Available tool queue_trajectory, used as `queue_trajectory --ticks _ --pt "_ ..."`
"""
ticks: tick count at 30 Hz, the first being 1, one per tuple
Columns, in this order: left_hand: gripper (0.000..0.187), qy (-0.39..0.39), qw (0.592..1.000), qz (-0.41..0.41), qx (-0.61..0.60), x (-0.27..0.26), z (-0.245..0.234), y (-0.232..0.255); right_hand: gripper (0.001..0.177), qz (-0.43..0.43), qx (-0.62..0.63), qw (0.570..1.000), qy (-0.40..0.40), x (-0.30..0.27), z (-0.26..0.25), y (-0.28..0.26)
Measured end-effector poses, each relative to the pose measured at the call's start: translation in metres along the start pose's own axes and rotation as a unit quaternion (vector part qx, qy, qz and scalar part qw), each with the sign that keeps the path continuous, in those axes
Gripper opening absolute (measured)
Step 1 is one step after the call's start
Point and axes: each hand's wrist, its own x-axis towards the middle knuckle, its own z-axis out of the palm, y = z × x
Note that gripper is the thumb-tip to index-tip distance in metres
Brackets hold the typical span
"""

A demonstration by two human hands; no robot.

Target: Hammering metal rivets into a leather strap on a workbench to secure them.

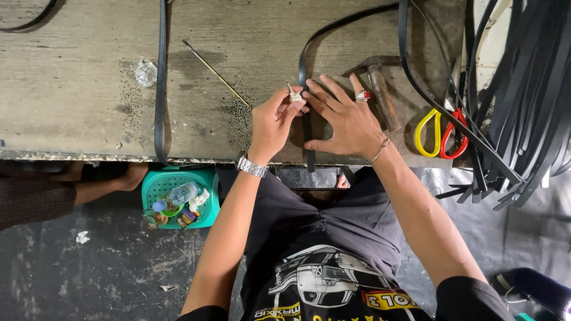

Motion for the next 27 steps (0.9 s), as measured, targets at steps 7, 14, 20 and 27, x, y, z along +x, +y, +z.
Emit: queue_trajectory --ticks 7,14,20,27 --pt "0.022 0.006 1.0 0.005 -0.005 0.0 0.002 -0.002 0.098 0.0 0.003 1.0 0.001 0.0 0.0 -0.001" --pt "0.024 0.004 1.0 0.015 0.01 0.001 0.002 -0.001 0.095 0.002 0.003 1.0 -0.002 0.001 -0.002 -0.003" --pt "0.025 0.021 0.998 0.031 0.05 0.0 0.003 0.002 0.096 0.011 0.002 1.0 -0.016 0.003 -0.007 -0.006" --pt "0.025 0.011 0.988 0.088 0.128 -0.001 0.005 0.004 0.096 0.034 -0.006 0.998 -0.057 0.002 -0.007 -0.005"
